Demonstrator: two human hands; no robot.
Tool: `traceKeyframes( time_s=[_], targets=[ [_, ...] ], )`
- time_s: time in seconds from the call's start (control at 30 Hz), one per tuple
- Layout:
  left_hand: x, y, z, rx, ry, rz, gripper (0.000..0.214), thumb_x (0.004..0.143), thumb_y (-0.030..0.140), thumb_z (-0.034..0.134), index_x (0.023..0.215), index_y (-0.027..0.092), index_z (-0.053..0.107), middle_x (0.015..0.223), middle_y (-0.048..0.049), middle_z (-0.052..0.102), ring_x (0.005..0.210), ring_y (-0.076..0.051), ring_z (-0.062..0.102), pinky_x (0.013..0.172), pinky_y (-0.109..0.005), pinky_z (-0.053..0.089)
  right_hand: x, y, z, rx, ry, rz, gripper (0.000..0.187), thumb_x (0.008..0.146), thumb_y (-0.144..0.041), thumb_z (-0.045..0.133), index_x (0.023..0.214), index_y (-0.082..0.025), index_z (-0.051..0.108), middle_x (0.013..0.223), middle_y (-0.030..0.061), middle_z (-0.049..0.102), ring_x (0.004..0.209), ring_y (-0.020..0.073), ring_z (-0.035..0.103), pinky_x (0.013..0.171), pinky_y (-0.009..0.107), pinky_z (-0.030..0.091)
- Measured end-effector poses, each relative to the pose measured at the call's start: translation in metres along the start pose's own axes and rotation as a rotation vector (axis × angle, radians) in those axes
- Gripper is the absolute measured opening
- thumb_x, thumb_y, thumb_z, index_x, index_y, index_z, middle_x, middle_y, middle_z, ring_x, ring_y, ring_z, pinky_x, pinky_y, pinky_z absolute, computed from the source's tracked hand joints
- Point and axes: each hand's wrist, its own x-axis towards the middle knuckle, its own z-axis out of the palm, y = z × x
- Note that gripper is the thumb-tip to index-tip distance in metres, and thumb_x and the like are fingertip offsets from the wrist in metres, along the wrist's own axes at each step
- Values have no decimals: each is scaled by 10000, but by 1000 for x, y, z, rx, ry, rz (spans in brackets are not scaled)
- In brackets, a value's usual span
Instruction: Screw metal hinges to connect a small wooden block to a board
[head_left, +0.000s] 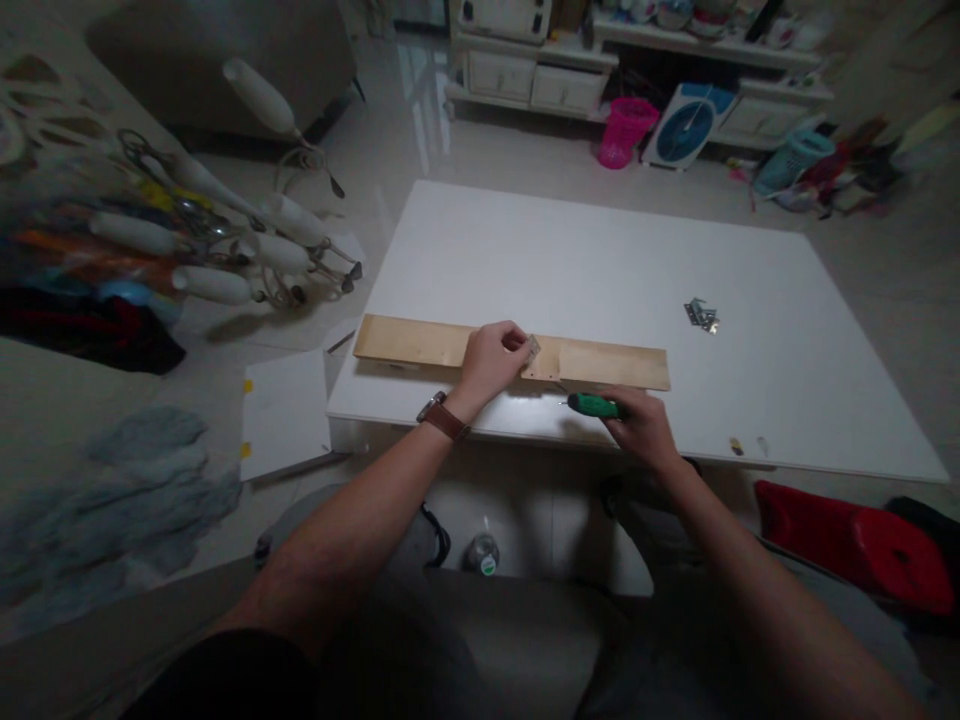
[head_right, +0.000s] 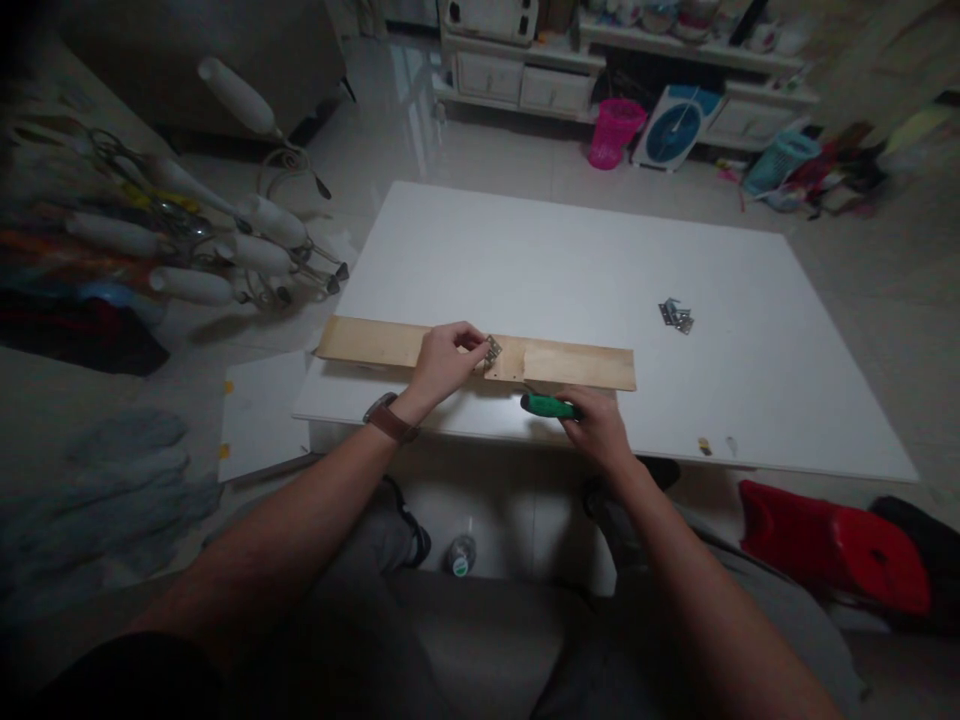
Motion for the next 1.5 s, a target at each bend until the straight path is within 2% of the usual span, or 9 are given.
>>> traceKeyframes(
  time_s=[0.17, 0.4, 0.67, 0.83, 1.0, 1.07, 1.17, 1.3, 1.5],
  targets=[
    [1, -4, 2, 1, -4, 5, 94, 852, 196, 731, 758, 193, 723, 771, -45, 767, 715, -153, 673, 700, -320, 512, -19, 17, 15, -179, -187, -17, 304, 807, -86, 597, 1026, -213, 765, 1024, 93, 805, 876, 268, 757, 707, 321, 505],
    [3, -9, 6, -25, -16, -29, 64, 835, 179, 742, 773, 189, 728, 776, -40, 769, 706, -146, 682, 679, -303, 509, -20, 10, 30, -369, -381, 69, 324, 881, -85, 599, 1118, -243, 754, 1198, 59, 792, 853, 238, 737, 671, 303, 412],
    [4, -6, 1, -74, -17, -86, 103, 816, 107, 720, 747, 179, 693, 742, -37, 748, 685, -140, 668, 647, -274, 507, -9, 0, 36, -462, -416, 175, 330, 919, -114, 548, 1146, -256, 741, 1216, 64, 767, 856, 231, 691, 649, 310, 349],
    [4, -9, -1, -103, -22, -100, 101, 795, 93, 713, 747, 176, 682, 732, -34, 741, 684, -146, 675, 643, -271, 509, -5, -7, 41, -442, -305, 133, 301, 880, -126, 574, 1090, -252, 749, 1159, 66, 766, 739, 203, 657, 587, 315, 316],
    [6, -16, 0, -178, -30, -120, 65, 789, 129, 718, 777, 178, 676, 751, -33, 748, 727, -153, 702, 664, -263, 520, 9, -24, 33, -77, 48, 106, 220, 821, -186, 620, 996, -207, 752, 991, 86, 771, 855, 246, 700, 705, 318, 471],
    [6, -18, 1, -217, -63, -132, 61, 797, 140, 722, 794, 177, 674, 759, -35, 751, 738, -148, 708, 684, -260, 526, 17, -29, 28, 71, 183, 219, 164, 847, -272, 653, 952, -200, 756, 908, 71, 772, 831, 245, 697, 748, 337, 507],
    [6, -18, 3, -257, -137, -147, 79, 801, 153, 738, 823, 178, 666, 753, -38, 752, 729, -145, 709, 684, -262, 527, 27, -30, 24, 284, 313, 457, 289, 862, -450, 706, 934, -182, 789, 895, 78, 796, 859, 264, 722, 837, 394, 547],
    [4, -14, 10, -291, -254, -131, 92, 811, 152, 737, 848, 176, 656, 752, -41, 748, 733, -149, 720, 690, -269, 538, 34, -34, 24, 477, 317, 601, 396, 780, -510, 787, 956, -157, 827, 904, 89, 812, 903, 280, 744, 913, 438, 556],
    [-6, -6, 20, -352, -453, -23, 127, 821, 158, 748, 892, 179, 645, 798, -37, 758, 769, -155, 742, 704, -265, 556, 35, -49, 25, 585, 244, 613, 453, 714, -476, 858, 1019, -142, 842, 882, 80, 811, 831, 249, 731, 812, 388, 575]
  ],
)
